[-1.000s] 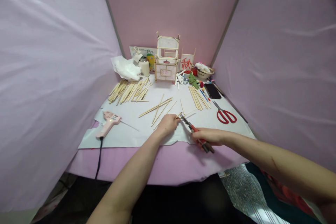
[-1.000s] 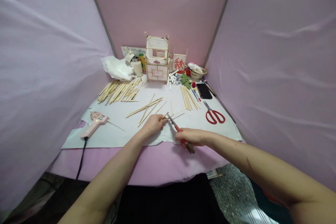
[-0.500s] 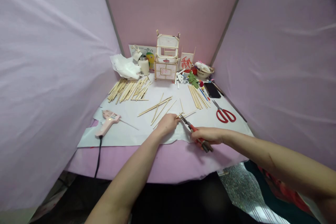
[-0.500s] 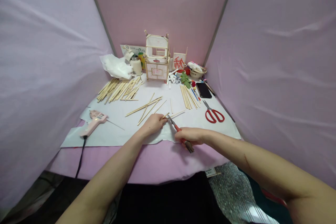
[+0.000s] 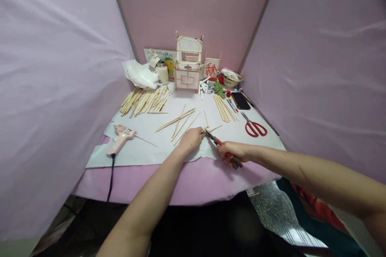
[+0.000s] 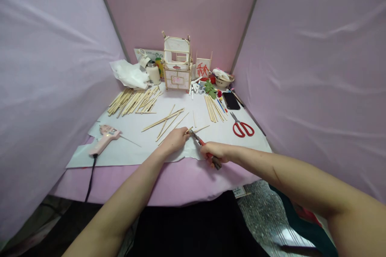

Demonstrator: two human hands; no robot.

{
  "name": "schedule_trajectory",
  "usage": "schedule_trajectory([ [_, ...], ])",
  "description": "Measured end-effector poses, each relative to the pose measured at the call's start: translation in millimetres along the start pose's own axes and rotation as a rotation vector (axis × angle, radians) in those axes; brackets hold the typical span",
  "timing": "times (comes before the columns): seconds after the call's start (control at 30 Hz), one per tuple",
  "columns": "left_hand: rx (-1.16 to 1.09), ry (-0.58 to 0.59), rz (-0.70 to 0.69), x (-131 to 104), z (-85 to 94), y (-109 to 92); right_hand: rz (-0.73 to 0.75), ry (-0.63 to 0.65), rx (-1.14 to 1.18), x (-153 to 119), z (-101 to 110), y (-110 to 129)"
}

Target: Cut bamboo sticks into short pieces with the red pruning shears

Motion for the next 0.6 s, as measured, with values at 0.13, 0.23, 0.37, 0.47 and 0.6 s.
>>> schedule_trajectory([
  [0.13, 0.029, -0.003, -0.002, -5, 0.1, -6, -0.034, 0.030, 0.037, -6, -1, 3],
  [0.23, 0.072, -0.094, 0.001, -8, 9.6, -10, -0.026, 0.026, 0.097, -7, -1, 2],
  [0.37, 0.108, -0.295, 0.107, -7, 34.7, -1, 0.071, -0.050, 0.158, -5, 2, 4],
  [0.47, 0.186, -0.351, 0.231, -6, 47.7, 14, 0.191, -0.142, 0.146, -3, 6, 8],
  [0.6, 0.286, -0.350, 0.286, -5, 50.7, 26, 0.285, -0.202, 0.121, 4, 6, 10],
])
Point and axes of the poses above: each hand's wrist, its own x-axis towards the middle knuckle, its own z-axis out of the back of the hand, y = z × x, the point moved 3 cm from there along x, towards the middle knuckle, and after that the axes turned 8 degrees about -x, right-handed, at the moved point
